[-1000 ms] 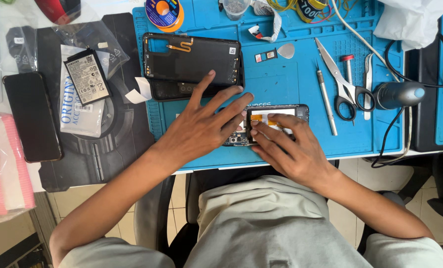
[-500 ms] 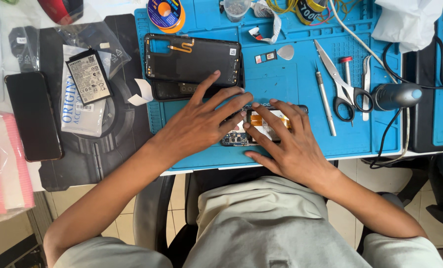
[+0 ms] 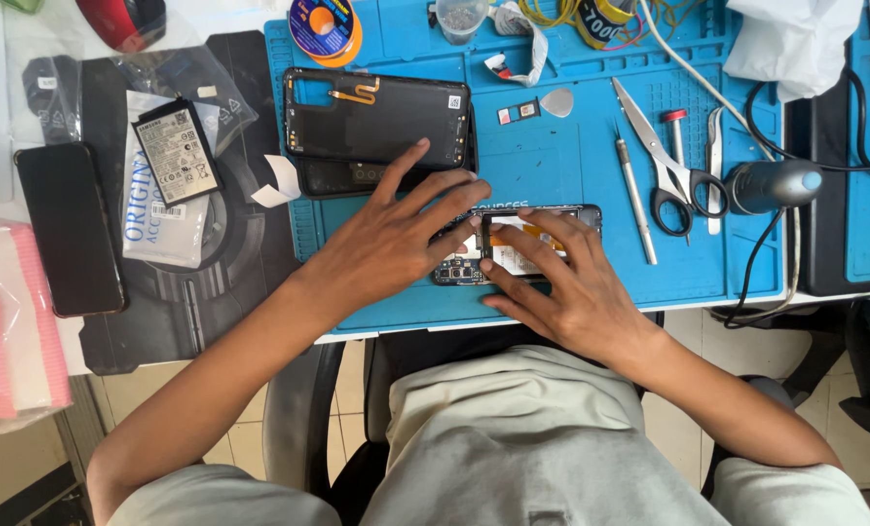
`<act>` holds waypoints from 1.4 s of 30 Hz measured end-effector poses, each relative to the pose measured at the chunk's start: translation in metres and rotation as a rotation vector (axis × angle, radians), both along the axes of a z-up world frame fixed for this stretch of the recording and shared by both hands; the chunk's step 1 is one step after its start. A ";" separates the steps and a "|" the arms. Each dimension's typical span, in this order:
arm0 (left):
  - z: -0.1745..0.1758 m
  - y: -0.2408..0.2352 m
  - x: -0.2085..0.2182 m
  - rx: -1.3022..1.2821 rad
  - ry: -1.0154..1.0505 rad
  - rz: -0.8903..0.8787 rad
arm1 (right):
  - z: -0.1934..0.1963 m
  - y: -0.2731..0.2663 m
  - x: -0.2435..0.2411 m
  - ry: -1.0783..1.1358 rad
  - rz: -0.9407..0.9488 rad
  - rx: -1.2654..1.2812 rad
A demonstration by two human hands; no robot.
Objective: The person removes a protective film from a smartphone battery using a metal tool, then places the battery into the phone chassis and presses it down. They connect a ribbon cable and use a screwdriver to secure internal components.
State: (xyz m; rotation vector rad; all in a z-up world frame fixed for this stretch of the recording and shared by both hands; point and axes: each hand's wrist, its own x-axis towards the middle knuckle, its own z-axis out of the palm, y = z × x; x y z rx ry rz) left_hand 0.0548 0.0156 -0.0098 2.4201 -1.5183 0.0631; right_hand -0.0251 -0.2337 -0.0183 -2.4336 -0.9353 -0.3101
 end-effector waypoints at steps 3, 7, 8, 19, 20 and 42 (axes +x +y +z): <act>0.001 0.000 0.001 -0.006 0.005 -0.005 | 0.000 0.000 0.000 -0.005 0.009 0.003; 0.002 -0.001 0.001 -0.011 0.008 -0.013 | -0.001 -0.001 -0.001 0.002 0.023 0.007; 0.002 -0.001 0.002 -0.006 0.006 -0.016 | -0.002 -0.002 -0.001 0.000 0.027 0.010; 0.007 -0.004 0.004 0.045 -0.062 -0.070 | 0.001 0.002 0.000 0.054 -0.141 -0.054; 0.008 -0.004 0.005 0.060 -0.071 -0.077 | 0.001 0.003 -0.001 0.051 -0.160 -0.076; 0.018 -0.008 0.020 -0.115 0.226 -0.052 | 0.005 0.004 0.000 0.050 -0.165 -0.138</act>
